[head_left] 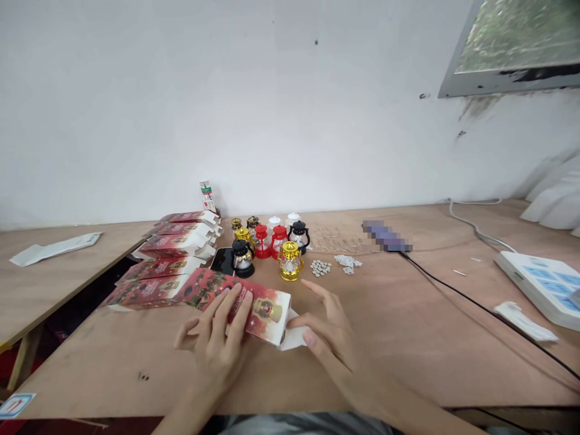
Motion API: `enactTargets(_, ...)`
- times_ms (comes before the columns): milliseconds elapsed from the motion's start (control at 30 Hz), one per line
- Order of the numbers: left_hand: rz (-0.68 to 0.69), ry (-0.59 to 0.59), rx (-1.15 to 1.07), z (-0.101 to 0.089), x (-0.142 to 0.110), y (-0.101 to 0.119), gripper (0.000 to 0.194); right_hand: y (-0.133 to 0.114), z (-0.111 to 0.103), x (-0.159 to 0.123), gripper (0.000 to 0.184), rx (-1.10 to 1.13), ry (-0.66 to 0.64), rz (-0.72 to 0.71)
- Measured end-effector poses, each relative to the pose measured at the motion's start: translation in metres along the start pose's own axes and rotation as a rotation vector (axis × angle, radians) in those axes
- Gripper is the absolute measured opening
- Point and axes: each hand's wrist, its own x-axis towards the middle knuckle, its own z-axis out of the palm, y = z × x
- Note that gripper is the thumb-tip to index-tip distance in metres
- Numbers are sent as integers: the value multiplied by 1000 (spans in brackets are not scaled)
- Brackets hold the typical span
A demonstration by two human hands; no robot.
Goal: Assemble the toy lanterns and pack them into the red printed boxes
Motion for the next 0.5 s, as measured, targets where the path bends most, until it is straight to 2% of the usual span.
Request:
enactTargets(67, 17, -13, -4, 0, -1, 1, 47, 4, 2, 2, 32, 114, -58, 76)
enactTargets(167, 15, -40, -12, 0, -4, 0, 47, 10, 6, 6, 41, 449, -159, 200)
enactTargets(267, 19, -68, -34, -3, -7, -3, 48, 12, 11, 7, 54, 701, -235, 261)
enactTargets(400, 20, -85, -84, -12, -3, -10, 53, 9, 13, 1, 57, 806, -228, 276)
enactTargets(500, 48, -85, -41, -19, 0, -17, 48, 14, 8, -1, 57, 730, -134, 228)
